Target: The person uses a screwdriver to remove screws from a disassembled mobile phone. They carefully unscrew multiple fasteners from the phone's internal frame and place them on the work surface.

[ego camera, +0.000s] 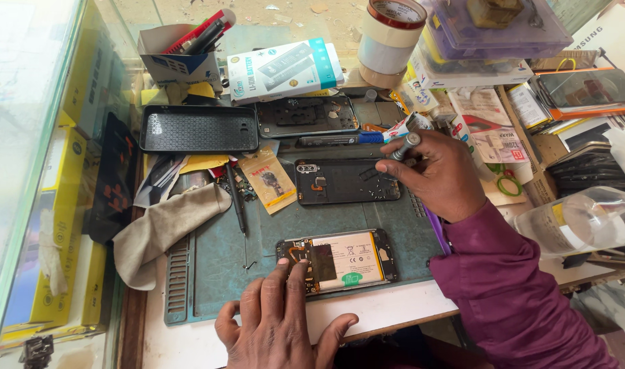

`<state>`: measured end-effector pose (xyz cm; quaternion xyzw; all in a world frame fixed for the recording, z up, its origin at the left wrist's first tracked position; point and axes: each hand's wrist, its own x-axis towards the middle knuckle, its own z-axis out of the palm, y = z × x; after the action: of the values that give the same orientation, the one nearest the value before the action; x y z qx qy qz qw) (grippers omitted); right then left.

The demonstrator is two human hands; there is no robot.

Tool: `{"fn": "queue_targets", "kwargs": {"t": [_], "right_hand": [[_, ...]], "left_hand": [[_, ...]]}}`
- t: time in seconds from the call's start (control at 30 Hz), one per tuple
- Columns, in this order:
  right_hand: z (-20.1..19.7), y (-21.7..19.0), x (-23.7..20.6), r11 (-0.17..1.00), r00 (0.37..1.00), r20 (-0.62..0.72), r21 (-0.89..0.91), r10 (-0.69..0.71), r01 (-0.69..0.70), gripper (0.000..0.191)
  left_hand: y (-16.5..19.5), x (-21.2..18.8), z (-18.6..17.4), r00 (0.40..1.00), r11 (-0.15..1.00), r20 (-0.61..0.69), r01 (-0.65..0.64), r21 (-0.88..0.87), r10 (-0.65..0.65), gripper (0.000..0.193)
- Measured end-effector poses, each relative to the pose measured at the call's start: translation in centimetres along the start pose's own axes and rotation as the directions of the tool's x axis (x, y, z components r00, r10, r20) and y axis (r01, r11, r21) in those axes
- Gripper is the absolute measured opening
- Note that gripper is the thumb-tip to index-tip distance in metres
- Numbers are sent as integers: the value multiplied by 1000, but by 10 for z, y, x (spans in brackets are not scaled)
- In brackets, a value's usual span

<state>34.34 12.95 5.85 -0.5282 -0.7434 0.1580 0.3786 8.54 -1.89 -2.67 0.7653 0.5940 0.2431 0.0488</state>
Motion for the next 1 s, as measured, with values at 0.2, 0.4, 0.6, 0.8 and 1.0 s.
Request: {"fn": "queue_targets", "kwargs": {"t": [0.2, 0.4, 0.6, 0.8, 1.0], "right_hand": [[-2, 7, -3, 999, 999, -36, 33, -12, 13, 20], [3, 9, -12, 917, 997, 37, 390, 71, -80, 26], [21, 0, -27, 761, 976, 217, 637, -25, -122, 30], [23, -3, -32, 750, 967, 197, 661, -160, -11, 28], [-1, 15, -20, 678, 999, -51, 734, -2, 39, 21]], "left_hand": [[0, 2, -9, 996, 998, 87, 30, -50, -26, 92], [6, -2, -11, 998, 995, -17, 58, -77, -59, 88], [7, -8, -8, 992, 992, -82, 89, -90, -97, 81], [5, -13, -3, 980, 993, -181, 71, -90, -86, 81], [6, -13, -1, 977, 996, -204, 47, -72, -61, 77]]}}
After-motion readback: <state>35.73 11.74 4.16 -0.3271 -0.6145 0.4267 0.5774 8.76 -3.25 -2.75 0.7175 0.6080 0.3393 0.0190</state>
